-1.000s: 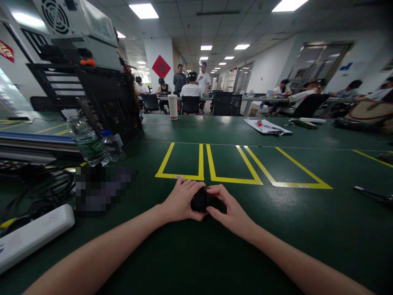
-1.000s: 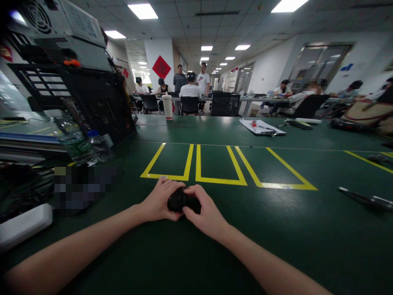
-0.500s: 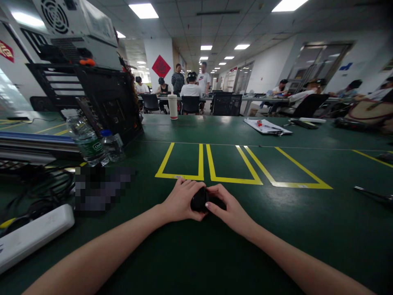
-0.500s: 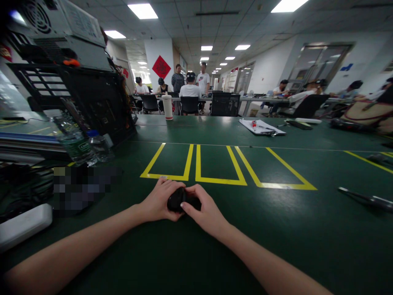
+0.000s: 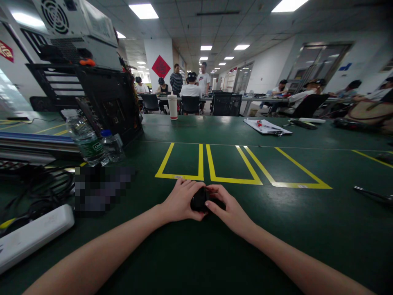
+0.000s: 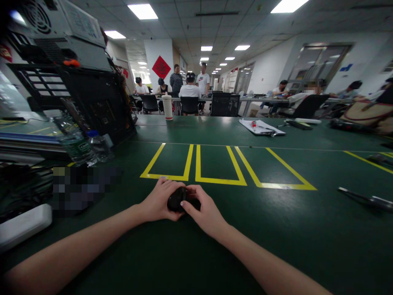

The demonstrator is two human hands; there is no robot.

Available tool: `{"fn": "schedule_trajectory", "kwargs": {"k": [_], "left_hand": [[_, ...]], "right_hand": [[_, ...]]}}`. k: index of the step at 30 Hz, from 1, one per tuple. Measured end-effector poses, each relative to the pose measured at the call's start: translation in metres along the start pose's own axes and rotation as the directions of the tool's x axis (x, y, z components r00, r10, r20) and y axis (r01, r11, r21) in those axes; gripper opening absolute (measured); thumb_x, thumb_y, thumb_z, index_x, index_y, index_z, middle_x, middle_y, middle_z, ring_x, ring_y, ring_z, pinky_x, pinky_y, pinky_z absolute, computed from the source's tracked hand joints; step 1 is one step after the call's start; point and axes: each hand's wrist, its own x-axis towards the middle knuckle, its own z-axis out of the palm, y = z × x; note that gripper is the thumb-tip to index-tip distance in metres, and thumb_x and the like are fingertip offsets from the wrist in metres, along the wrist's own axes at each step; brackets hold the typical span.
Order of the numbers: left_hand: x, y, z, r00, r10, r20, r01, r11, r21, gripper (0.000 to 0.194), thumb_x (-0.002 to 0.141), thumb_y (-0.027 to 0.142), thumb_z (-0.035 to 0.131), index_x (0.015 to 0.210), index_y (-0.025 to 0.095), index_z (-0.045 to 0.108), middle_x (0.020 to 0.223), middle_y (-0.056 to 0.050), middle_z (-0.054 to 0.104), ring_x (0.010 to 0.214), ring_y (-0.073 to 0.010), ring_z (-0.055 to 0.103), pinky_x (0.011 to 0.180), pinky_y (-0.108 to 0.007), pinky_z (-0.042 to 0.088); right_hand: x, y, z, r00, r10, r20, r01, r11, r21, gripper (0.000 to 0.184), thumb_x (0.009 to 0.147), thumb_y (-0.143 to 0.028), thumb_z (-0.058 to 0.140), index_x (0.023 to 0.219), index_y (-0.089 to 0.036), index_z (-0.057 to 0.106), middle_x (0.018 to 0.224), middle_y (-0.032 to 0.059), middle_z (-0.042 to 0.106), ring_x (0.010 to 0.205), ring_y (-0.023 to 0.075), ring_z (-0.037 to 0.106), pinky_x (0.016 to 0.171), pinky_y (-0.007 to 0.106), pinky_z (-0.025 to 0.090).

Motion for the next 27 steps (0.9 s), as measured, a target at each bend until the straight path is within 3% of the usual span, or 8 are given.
{"fn": "schedule_trajectory", "kwargs": {"k": [9,14,19,27], "left_hand": [[-0.0003,0.0000,-0.0006,1.000,-0.013,0.016,0.013,1.000,0.011,0.061,0.060,0.042,0.064,0.112,0.022,0.040,0.106,-0.004,0.055,0.094,-0.0231,0.050,0.086,-0.038,0.028],[-0.0002,0.0011,-0.0017,1.000,-0.012,0.016,0.012,1.000,0.017,0.060,0.061,0.042,0.063,0.112,0.022,0.040,0.107,-0.004,0.054,0.095,-0.0231,0.050,0.086,-0.037,0.028],[-0.0005,0.0009,-0.0017,1.000,-0.012,0.019,0.012,1.000,-0.001,0.059,0.061,0.042,0.064,0.111,0.022,0.041,0.105,-0.004,0.055,0.094,-0.0232,0.050,0.086,-0.038,0.027],[0.0001,0.0001,0.0001,1.000,-0.022,0.017,0.022,0.999,0.025,0.061,0.059,0.042,0.065,0.111,0.022,0.040,0.104,-0.005,0.055,0.093,-0.0238,0.050,0.084,-0.038,0.028]], "right_hand": [[-0.0027,-0.0001,-0.0014,0.994,-0.106,0.008,0.106,0.993,-0.048,0.027,0.076,-0.018,0.054,0.101,-0.023,0.046,0.103,0.0021,0.050,0.099,0.0177,0.050,0.090,0.038,0.042],[-0.0013,0.0026,0.0005,0.997,-0.079,-0.011,0.079,0.997,0.018,0.019,0.080,-0.021,0.049,0.098,-0.022,0.047,0.099,0.0022,0.052,0.098,0.0166,0.052,0.089,0.037,0.044],[-0.0010,0.0009,-0.0002,1.000,-0.023,-0.009,0.023,1.000,-0.001,0.030,0.080,-0.024,0.050,0.109,-0.021,0.043,0.108,0.0047,0.051,0.102,0.0178,0.050,0.091,0.038,0.042],[-0.0026,0.0018,0.0000,0.993,-0.114,-0.013,0.113,0.991,-0.065,0.030,0.074,-0.017,0.054,0.103,-0.023,0.046,0.104,0.0026,0.050,0.100,0.0179,0.050,0.090,0.038,0.042]]}}
